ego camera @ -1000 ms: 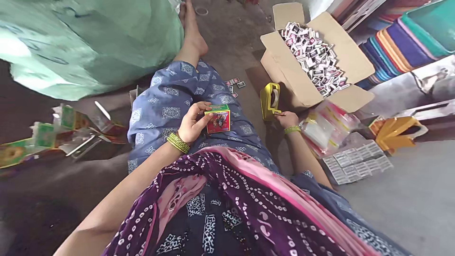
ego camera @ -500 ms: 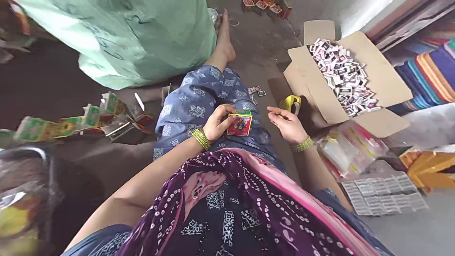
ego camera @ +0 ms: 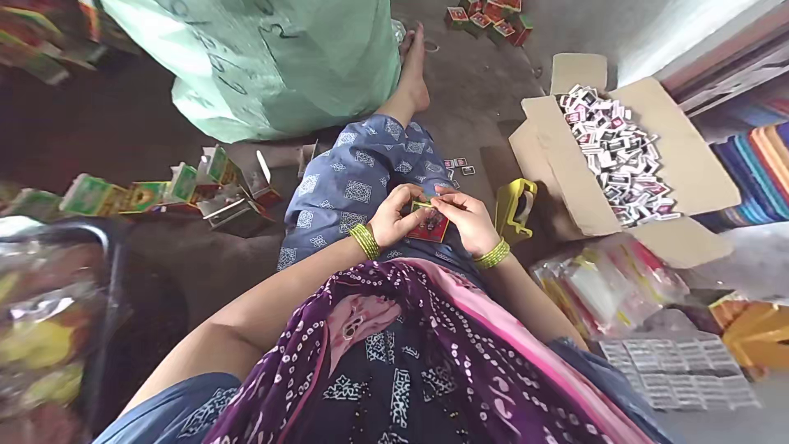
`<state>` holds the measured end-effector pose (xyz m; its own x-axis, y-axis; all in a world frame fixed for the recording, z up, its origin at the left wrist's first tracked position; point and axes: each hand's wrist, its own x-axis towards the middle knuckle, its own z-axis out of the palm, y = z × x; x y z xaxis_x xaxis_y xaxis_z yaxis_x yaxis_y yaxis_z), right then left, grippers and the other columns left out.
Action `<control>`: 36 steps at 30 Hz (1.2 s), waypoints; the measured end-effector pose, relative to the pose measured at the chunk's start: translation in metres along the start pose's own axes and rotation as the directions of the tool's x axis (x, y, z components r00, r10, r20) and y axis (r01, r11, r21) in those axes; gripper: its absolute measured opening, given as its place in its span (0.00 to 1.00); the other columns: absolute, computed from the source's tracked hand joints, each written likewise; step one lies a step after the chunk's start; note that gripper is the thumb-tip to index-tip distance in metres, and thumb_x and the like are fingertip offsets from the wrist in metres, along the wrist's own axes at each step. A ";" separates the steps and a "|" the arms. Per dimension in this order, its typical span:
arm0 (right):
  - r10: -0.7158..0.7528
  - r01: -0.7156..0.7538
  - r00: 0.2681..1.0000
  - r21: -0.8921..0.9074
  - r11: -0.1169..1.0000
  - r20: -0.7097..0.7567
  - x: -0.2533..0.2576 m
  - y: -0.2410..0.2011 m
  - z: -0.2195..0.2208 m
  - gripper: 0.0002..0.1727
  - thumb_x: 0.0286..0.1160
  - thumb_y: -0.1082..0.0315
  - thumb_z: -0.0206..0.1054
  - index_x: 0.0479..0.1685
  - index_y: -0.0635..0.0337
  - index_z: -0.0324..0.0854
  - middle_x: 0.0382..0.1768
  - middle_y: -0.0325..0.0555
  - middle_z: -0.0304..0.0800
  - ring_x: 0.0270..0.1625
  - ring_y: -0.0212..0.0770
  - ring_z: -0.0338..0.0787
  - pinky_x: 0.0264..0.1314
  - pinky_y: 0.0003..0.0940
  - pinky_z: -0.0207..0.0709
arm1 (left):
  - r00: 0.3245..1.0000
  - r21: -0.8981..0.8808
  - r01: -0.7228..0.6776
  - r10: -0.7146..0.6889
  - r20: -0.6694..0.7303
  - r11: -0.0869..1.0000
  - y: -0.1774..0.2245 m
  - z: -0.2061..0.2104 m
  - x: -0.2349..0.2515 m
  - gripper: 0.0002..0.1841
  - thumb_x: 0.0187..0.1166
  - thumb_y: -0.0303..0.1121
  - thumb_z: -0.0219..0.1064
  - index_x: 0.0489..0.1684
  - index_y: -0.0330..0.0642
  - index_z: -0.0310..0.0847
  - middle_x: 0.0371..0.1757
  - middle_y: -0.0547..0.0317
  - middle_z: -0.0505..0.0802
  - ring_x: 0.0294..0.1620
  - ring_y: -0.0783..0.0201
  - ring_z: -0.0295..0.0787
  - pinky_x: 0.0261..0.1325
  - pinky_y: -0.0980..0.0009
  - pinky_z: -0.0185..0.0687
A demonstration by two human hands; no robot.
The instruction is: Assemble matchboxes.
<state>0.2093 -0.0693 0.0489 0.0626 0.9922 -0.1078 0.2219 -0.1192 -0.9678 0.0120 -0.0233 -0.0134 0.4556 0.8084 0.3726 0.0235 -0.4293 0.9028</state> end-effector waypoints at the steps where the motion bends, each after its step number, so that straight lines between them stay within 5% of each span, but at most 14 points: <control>1: -0.013 0.013 1.000 -0.004 1.000 -0.009 0.000 0.002 0.000 0.08 0.72 0.63 0.77 0.40 0.58 0.94 0.68 0.44 0.88 0.70 0.38 0.86 0.69 0.40 0.84 | 1.000 0.033 -0.002 0.003 -0.024 0.999 0.000 0.003 0.001 0.20 0.76 0.45 0.75 0.54 0.36 0.84 0.67 0.46 0.86 0.71 0.58 0.82 0.72 0.59 0.82; 7: 0.014 -0.011 0.994 0.027 1.000 -0.111 0.004 0.004 0.010 0.07 0.60 0.65 0.83 0.35 0.54 0.94 0.55 0.44 0.90 0.60 0.40 0.87 0.60 0.41 0.85 | 0.996 0.137 -0.026 0.038 -0.082 0.990 0.007 0.008 0.005 0.21 0.63 0.39 0.85 0.45 0.35 0.85 0.60 0.47 0.90 0.67 0.57 0.85 0.71 0.59 0.83; 10: 0.070 -0.067 0.988 0.025 0.997 -0.138 0.010 0.006 0.010 0.16 0.55 0.68 0.83 0.46 0.53 0.93 0.53 0.46 0.91 0.55 0.42 0.89 0.56 0.42 0.87 | 0.994 0.128 -0.100 0.105 -0.036 0.987 0.005 0.007 0.003 0.22 0.62 0.42 0.86 0.41 0.35 0.83 0.57 0.47 0.90 0.65 0.58 0.86 0.68 0.60 0.86; 13: -0.009 -0.005 0.986 -0.086 0.996 -0.166 0.016 0.005 0.002 0.18 0.56 0.66 0.82 0.48 0.57 0.89 0.50 0.47 0.90 0.51 0.40 0.90 0.53 0.39 0.86 | 0.995 0.113 -0.101 0.099 0.018 0.989 0.006 0.005 0.000 0.28 0.65 0.43 0.84 0.53 0.31 0.81 0.59 0.44 0.89 0.63 0.58 0.88 0.67 0.61 0.86; 16: -0.218 0.241 0.970 -0.270 0.932 0.111 0.017 -0.002 -0.012 0.23 0.72 0.51 0.76 0.56 0.60 0.87 0.51 0.45 0.92 0.54 0.36 0.91 0.60 0.37 0.87 | 1.000 -0.001 -0.008 0.008 0.014 1.000 0.011 -0.003 0.002 0.36 0.62 0.38 0.84 0.67 0.29 0.72 0.61 0.44 0.88 0.59 0.60 0.89 0.65 0.63 0.88; 19: -0.218 0.364 0.915 -0.465 0.807 0.340 0.016 -0.004 -0.022 0.27 0.71 0.45 0.76 0.59 0.55 0.86 0.48 0.40 0.94 0.52 0.32 0.92 0.59 0.37 0.87 | 0.995 -0.248 0.096 -0.098 0.003 0.964 0.013 -0.006 0.001 0.38 0.58 0.29 0.80 0.72 0.30 0.65 0.64 0.45 0.87 0.59 0.59 0.91 0.61 0.61 0.92; 21: -0.128 0.285 0.927 -0.443 0.850 0.351 0.021 -0.006 -0.025 0.26 0.65 0.49 0.79 0.57 0.57 0.87 0.45 0.41 0.95 0.48 0.32 0.93 0.56 0.37 0.87 | 0.986 -0.373 0.149 -0.166 -0.015 0.916 0.012 -0.009 0.001 0.38 0.63 0.29 0.73 0.76 0.30 0.61 0.70 0.44 0.83 0.64 0.55 0.89 0.65 0.58 0.90; 23: 0.133 -0.009 0.930 -0.340 0.940 0.343 0.031 -0.023 -0.027 0.26 0.66 0.50 0.80 0.56 0.59 0.87 0.43 0.43 0.95 0.46 0.36 0.94 0.54 0.39 0.89 | 0.966 -0.403 0.165 -0.229 -0.118 0.900 0.009 -0.012 0.004 0.35 0.67 0.33 0.69 0.77 0.30 0.62 0.71 0.44 0.83 0.67 0.53 0.88 0.65 0.57 0.89; 25: 0.401 -0.296 0.838 -0.308 0.904 0.371 0.051 -0.044 -0.032 0.27 0.73 0.50 0.76 0.61 0.62 0.83 0.45 0.50 0.94 0.46 0.43 0.94 0.51 0.43 0.90 | 0.925 -0.381 0.201 -0.303 -0.228 0.902 0.006 -0.017 0.008 0.33 0.68 0.33 0.67 0.76 0.30 0.64 0.70 0.43 0.83 0.65 0.54 0.88 0.63 0.57 0.89; 28: 0.531 -0.390 0.807 -0.444 0.807 0.257 0.108 -0.073 -0.051 0.28 0.73 0.46 0.74 0.59 0.63 0.86 0.45 0.54 0.95 0.43 0.49 0.95 0.45 0.48 0.90 | 0.888 -0.384 0.265 -0.379 -0.261 0.884 0.001 -0.023 0.009 0.32 0.68 0.29 0.66 0.75 0.32 0.64 0.69 0.45 0.84 0.62 0.55 0.89 0.60 0.57 0.90; 31: 0.229 -0.270 0.961 -0.369 0.889 -0.152 0.190 -0.115 -0.088 0.34 0.70 0.47 0.77 0.63 0.69 0.80 0.50 0.60 0.91 0.48 0.53 0.94 0.52 0.53 0.90 | 0.897 -0.384 0.262 -0.370 -0.240 0.885 0.002 -0.021 0.009 0.31 0.67 0.25 0.66 0.74 0.32 0.65 0.68 0.46 0.85 0.60 0.56 0.91 0.59 0.58 0.91; 34: -0.225 0.092 0.841 -0.279 0.956 -0.492 0.256 -0.168 -0.125 0.37 0.85 0.54 0.62 0.85 0.68 0.57 0.67 0.69 0.81 0.56 0.57 0.93 0.57 0.54 0.91 | 0.908 -0.370 0.260 -0.356 -0.220 0.892 0.002 -0.020 0.009 0.29 0.67 0.22 0.66 0.73 0.32 0.66 0.68 0.46 0.85 0.59 0.58 0.91 0.59 0.60 0.91; 36: -0.334 0.209 0.755 -0.276 0.938 -0.564 0.271 -0.195 -0.128 0.34 0.87 0.57 0.58 0.88 0.63 0.55 0.73 0.65 0.77 0.62 0.55 0.91 0.60 0.52 0.90 | 0.914 -0.354 0.252 -0.342 -0.220 0.900 0.002 -0.020 0.011 0.29 0.68 0.22 0.65 0.72 0.32 0.67 0.68 0.47 0.85 0.58 0.59 0.91 0.59 0.61 0.91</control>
<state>0.3073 0.2183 0.2370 0.5218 0.7683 0.3706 0.4901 0.0856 -0.8675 -0.0010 -0.0071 -0.0032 0.2129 0.9739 0.0784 -0.1792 -0.0400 0.9830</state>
